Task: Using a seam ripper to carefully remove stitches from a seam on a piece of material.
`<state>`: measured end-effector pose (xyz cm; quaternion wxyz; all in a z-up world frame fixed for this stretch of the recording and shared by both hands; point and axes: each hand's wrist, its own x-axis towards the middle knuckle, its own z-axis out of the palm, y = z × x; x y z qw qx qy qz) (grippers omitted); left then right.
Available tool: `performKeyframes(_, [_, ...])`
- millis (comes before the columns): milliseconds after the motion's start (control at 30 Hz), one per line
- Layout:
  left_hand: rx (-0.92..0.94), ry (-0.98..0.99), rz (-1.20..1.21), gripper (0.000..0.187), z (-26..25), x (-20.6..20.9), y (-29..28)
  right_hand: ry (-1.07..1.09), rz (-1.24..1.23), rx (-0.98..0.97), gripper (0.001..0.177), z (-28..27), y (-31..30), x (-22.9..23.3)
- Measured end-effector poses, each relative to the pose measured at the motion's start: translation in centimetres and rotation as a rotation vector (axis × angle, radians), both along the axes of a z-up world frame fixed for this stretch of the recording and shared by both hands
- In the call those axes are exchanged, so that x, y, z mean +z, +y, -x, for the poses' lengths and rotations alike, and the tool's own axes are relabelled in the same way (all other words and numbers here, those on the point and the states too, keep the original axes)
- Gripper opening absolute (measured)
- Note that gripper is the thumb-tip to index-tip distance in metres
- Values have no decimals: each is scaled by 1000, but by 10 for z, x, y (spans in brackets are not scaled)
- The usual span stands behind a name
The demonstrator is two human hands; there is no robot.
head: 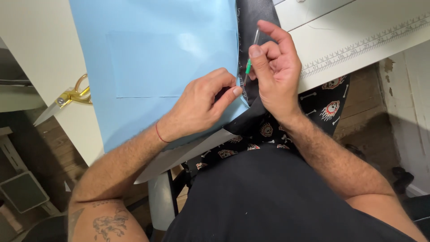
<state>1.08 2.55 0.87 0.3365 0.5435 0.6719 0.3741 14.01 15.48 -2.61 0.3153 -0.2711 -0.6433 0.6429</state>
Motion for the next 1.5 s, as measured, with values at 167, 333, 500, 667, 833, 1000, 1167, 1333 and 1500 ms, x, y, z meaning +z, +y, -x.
performKeyframes(167, [-48,1,-74,23,4,-1,-4,-80,-70,176,37,-2,9,9])
performKeyframes(333, [-52,3,-93,24,4,0,-5,-93,-73,195,36,-4,9,9])
performKeyframes(500, [-57,-14,-87,26,4,-2,-5,-93,-153,162,36,-5,9,8])
performKeyframes(667, [-50,-5,-83,23,4,-2,-4,-95,-156,199,36,-4,10,9])
performKeyframes(833, [-28,2,-80,24,3,-3,-4,-104,-127,212,36,-2,12,7])
performKeyframes(1000, [-10,19,-88,23,1,-3,-5,-124,-133,214,36,-2,11,7])
performKeyframes(1167, [-5,35,-87,22,1,-3,-4,-158,-160,235,34,-1,15,9])
performKeyframes(1333, [-1,31,-98,22,1,-4,-4,-124,-161,226,37,-3,13,10])
performKeyframes(1500, [8,23,-102,22,1,-5,-4,-150,-347,200,35,-8,11,5])
